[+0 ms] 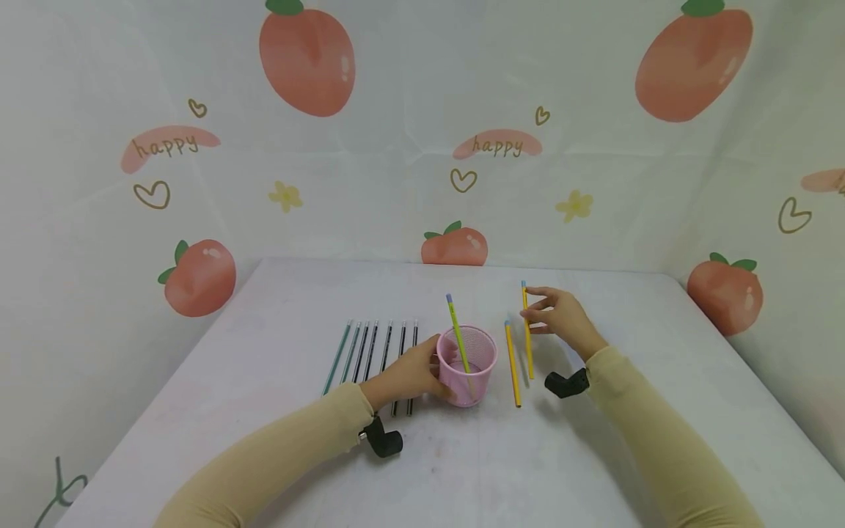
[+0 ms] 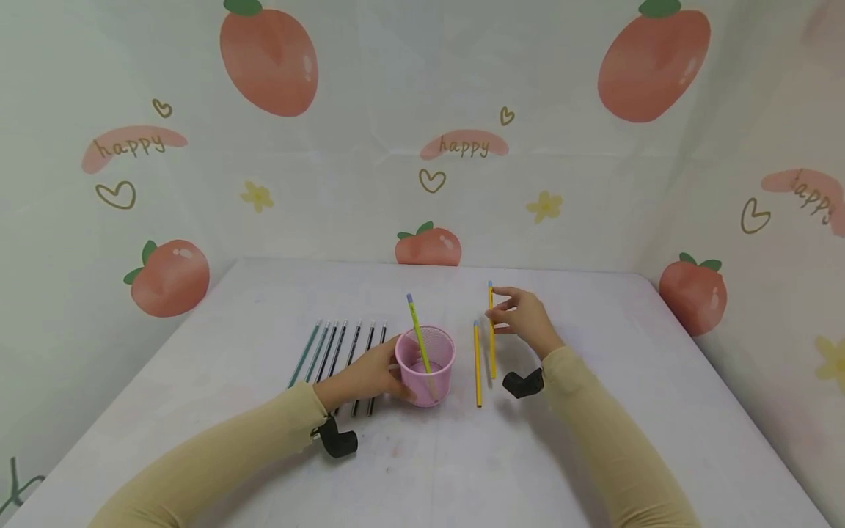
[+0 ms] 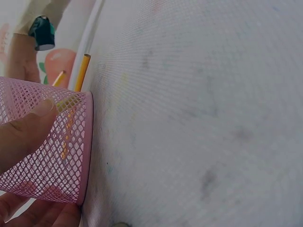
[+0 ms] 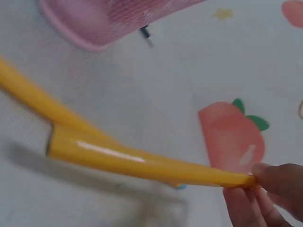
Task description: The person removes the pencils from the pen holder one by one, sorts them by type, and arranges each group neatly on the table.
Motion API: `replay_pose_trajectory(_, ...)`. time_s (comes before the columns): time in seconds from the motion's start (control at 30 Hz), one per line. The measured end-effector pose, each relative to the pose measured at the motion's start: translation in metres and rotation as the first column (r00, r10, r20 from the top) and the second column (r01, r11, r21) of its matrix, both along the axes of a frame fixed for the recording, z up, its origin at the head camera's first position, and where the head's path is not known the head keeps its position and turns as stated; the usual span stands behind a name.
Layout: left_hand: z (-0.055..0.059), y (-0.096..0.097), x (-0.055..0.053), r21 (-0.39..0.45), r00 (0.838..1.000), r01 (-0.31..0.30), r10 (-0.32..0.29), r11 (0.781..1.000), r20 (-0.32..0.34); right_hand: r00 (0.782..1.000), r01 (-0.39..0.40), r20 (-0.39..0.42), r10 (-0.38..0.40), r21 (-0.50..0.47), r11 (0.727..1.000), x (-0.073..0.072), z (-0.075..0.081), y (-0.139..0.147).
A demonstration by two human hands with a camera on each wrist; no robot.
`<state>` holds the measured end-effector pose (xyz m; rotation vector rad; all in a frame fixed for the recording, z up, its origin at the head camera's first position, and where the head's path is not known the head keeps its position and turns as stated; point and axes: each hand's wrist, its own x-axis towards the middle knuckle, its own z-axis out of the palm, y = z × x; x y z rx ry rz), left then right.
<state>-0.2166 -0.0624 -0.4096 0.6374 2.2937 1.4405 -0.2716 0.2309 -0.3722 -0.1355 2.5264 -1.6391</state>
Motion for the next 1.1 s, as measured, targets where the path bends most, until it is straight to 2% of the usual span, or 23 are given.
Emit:
replay_pose_trajectory(0.17, 0.0, 0.0, 0.001, 0.006, 1.0, 0.005, -0.005, 1.0, 0.0, 0.99, -0.015, 0.143, 0.002, 0.09, 0.996, -0.004, -0.018, 0.001)
replay_pose_trajectory(0.27, 0.0, 0.0, 0.0, 0.008, 1.0, 0.005, -0.005, 1.0, -0.001, 0.982, -0.022, 0.188, -0.008, 0.159, 0.987, -0.006, -0.026, 0.001)
replay_pose_trajectory(0.43, 0.0, 0.0, 0.0, 0.006, 1.0, 0.008, -0.008, 1.0, -0.007, 0.975, -0.029, 0.221, -0.022, 0.224, 0.974, -0.005, -0.032, -0.001)
replay_pose_trajectory(0.67, 0.002, 0.0, 0.001, 0.0, 1.0, 0.001, -0.001, 1.0, 0.008, 0.969, -0.018, 0.246, -0.036, 0.214, 0.977, -0.003, -0.032, -0.004)
replay_pose_trajectory(1.1, 0.002, 0.0, 0.001, 0.004, 1.0, -0.003, 0.003, 1.0, 0.01, 0.964, -0.017, 0.26, -0.054, 0.264, 0.964, -0.002, -0.034, -0.008)
